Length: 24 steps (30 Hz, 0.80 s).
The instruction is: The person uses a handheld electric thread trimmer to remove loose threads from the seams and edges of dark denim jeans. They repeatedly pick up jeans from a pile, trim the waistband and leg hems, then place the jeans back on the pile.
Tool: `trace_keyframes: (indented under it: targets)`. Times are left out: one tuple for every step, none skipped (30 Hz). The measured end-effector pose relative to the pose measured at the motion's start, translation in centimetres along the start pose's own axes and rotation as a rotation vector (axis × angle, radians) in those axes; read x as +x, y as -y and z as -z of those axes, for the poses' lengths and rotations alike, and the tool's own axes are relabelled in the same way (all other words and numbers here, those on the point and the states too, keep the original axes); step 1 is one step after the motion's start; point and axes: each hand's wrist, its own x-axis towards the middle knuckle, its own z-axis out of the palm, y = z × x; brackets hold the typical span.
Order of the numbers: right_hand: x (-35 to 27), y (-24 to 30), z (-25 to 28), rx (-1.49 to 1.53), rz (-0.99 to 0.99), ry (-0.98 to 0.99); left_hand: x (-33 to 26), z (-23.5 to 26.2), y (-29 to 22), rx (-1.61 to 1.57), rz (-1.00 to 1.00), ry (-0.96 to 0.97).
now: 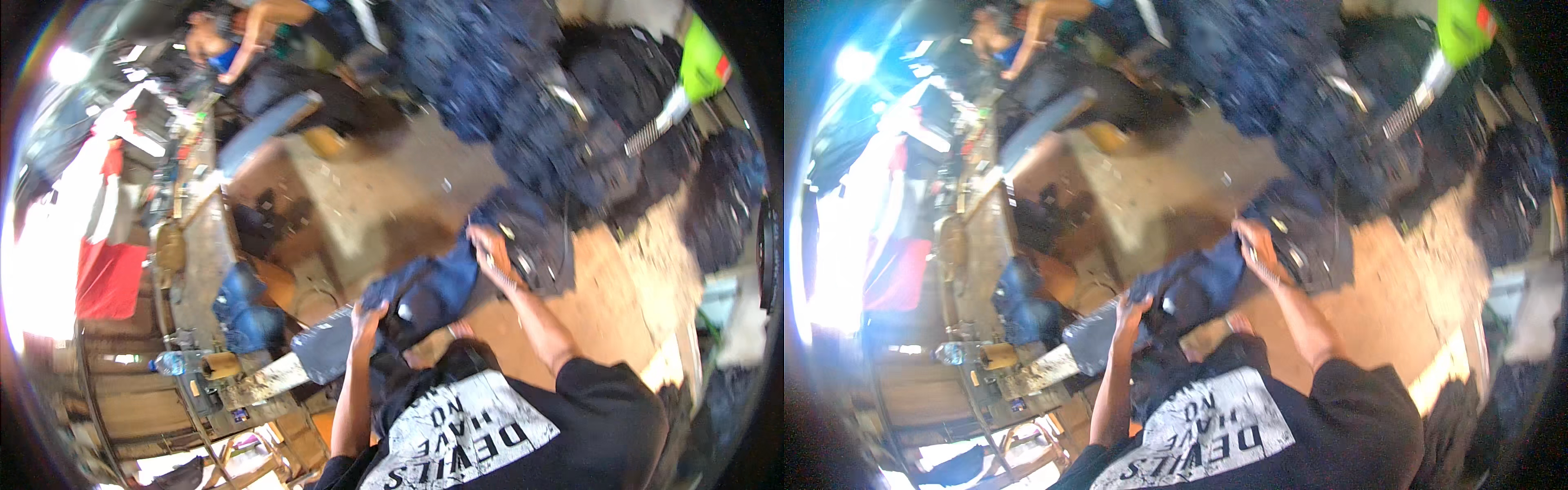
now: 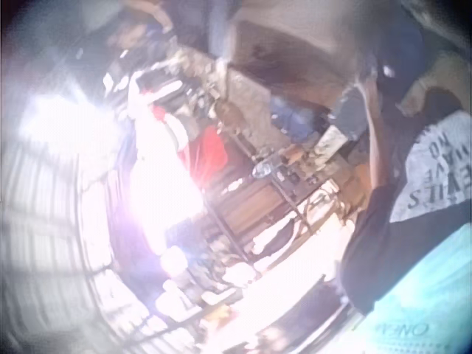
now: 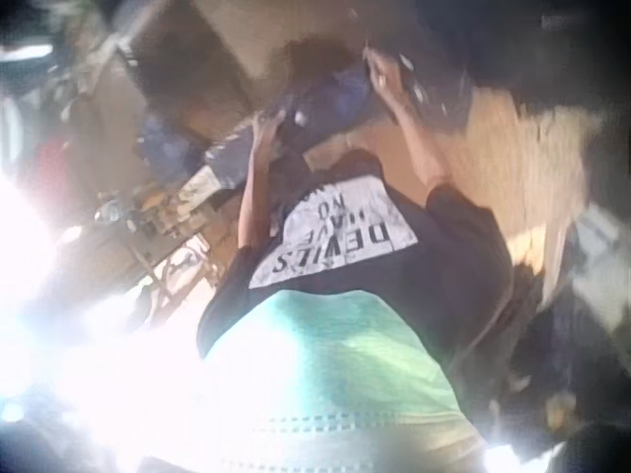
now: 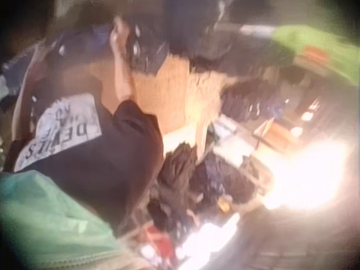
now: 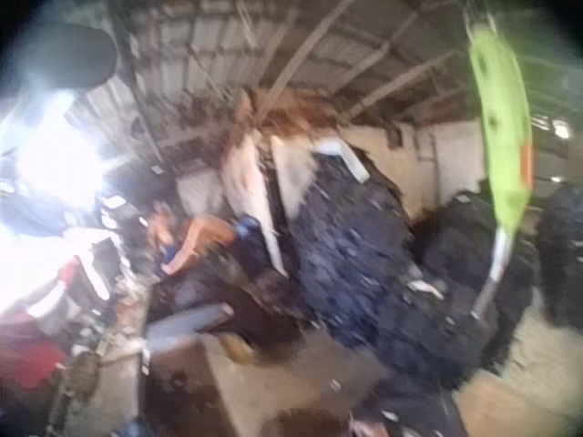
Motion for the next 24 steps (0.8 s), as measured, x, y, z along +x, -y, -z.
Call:
trace_keyframes:
  targets:
    - [-0.1, -1.3, 2.5, -0.034, -0.013, -0.05, -0.3, -5.3, 0.5, -0.309, -0.043, 0.156]
    - [0.1, -2.6, 5.3, -0.025, -0.004, -0.034, -0.7, -10.2, 1.1, -0.341, -0.032, 0.163]
    - [0.1, -3.0, 6.6, -0.005, -0.08, -0.093, -1.0, -14.7, 1.8, -0.236, 0.048, 0.232]
    - [0.5, -3.4, 8.0, -0.113, -0.036, -0.104, -1.5, -18.3, 2.7, -0.163, 0.071, 0.284]
    - [0.3, -3.1, 9.0, -0.136, -0.028, -0.12, -2.8, -22.7, 3.9, -0.103, 0.143, 0.189]
    - [0.3, -2.8, 9.7, -0.145, -0.029, -0.122, -3.7, -25.7, 5.1, -0.043, 0.194, 0.091]
    - [0.1, -2.1, 10.1, -0.14, -0.07, -0.083, -3.8, -26.0, 6.5, -0.07, 0.183, 0.1]
    - [-0.5, -1.3, 10.4, -0.133, -0.128, -0.028, -4.1, -25.8, 8.1, -0.087, 0.163, 0.127]
    - [-1.3, -0.4, 10.4, -0.128, -0.184, 0.019, -3.9, -25.0, 9.5, -0.038, 0.174, 0.165]
    - [-2.3, 0.5, 10.2, -0.122, -0.2, 0.071, -3.5, -22.8, 11.0, 0.069, 0.23, 0.087]
    - [-3.8, 1.4, 9.8, -0.119, -0.222, 0.118, -3.4, -19.7, 12.5, 0.081, 0.295, 0.068]
    - [-5.5, 2.2, 9.4, -0.117, -0.245, 0.172, -3.7, -16.2, 13.9, 0.162, 0.254, 0.006]
    - [-7.5, 3.1, 8.3, -0.074, -0.248, 0.168, -4.4, -12.5, 15.1, 0.136, 0.23, -0.068]
    - [-9.4, 3.8, 7.4, -0.111, -0.192, 0.203, -5.4, -9.2, 16.0, 0.202, 0.276, -0.136]
    - [-11.5, 4.5, 6.3, -0.09, -0.236, 0.238, -7.7, -6.2, 17.1, 0.33, 0.046, -0.217]
    - [-13.5, 5.4, 5.1, -0.063, -0.273, 0.289, -9.3, -3.5, 17.9, 0.458, 0.026, -0.259]
    - [-15.3, 6.2, 4.0, -0.022, -0.306, 0.323, -11.3, -2.1, 18.8, 0.374, -0.05, -0.271]
    - [-16.9, 7.0, 2.7, 0.028, -0.339, 0.367, -13.3, -0.4, 19.7, 0.296, -0.177, -0.305]
    - [-18.6, 8.0, 1.5, 0.083, -0.374, 0.423, -15.3, 0.5, 20.8, 0.283, 0.061, -0.293]
    - [-19.8, 8.7, 0.6, 0.109, -0.394, 0.461, -16.6, 0.8, 21.9, 0.283, 0.096, -0.291]
    - [-20.3, 9.1, 0.0, 0.109, -0.447, 0.516, -17.9, 1.2, 23.1, 0.282, 0.13, -0.29]
    - [-20.9, 9.5, -0.2, 0.133, -0.458, 0.56, -19.3, 1.7, 24.7, 0.302, 0.058, -0.259]
    - [-21.0, 10.1, -0.3, 0.147, -0.452, 0.568, -20.8, 2.0, 26.1, 0.402, -0.044, -0.328]
    - [-21.0, 10.4, -0.4, 0.137, -0.482, 0.584, -22.0, 2.4, 27.7, 0.492, -0.083, -0.327]
